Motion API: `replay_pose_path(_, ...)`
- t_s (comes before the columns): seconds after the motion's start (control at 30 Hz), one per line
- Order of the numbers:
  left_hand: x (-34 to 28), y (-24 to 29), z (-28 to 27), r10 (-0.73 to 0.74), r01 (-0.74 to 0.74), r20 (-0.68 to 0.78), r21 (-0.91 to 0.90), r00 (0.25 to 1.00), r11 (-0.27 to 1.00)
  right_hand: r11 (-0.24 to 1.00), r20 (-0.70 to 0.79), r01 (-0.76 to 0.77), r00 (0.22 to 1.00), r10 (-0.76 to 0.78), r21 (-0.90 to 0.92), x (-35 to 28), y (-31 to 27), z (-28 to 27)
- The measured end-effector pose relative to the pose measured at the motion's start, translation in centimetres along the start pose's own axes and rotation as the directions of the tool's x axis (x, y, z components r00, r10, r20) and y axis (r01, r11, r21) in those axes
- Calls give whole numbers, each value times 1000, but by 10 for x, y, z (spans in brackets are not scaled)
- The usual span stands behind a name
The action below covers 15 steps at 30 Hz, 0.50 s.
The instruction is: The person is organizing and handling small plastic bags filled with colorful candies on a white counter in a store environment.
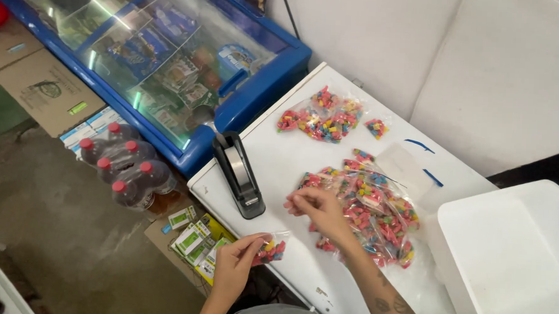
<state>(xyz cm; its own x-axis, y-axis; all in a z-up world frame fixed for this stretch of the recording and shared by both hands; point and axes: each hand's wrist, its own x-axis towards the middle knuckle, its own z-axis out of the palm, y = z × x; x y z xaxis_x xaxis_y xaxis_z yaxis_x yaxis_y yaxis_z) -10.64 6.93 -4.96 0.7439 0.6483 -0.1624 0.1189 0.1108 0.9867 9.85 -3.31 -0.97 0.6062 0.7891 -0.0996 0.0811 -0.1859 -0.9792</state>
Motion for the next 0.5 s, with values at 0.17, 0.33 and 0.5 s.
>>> replay_pose_path(0.17, 21, -39, -18, -21, 18, 17, 160, 1000, 987, 930, -4, -279, 958, 287, -237, 56, -9, 63)
replay_pose_path(0.33, 50, -60, -21, -76, 73, 36, 86, 996, 994, 919, -17, -387, 922, 386, -74, 79, 23, 71)
replay_pose_path(0.5, 72, -77, -22, -4, 7, -22, 155, 1000, 988, 907, -22, -422, 906, 422, -4, 71, 19, 72)
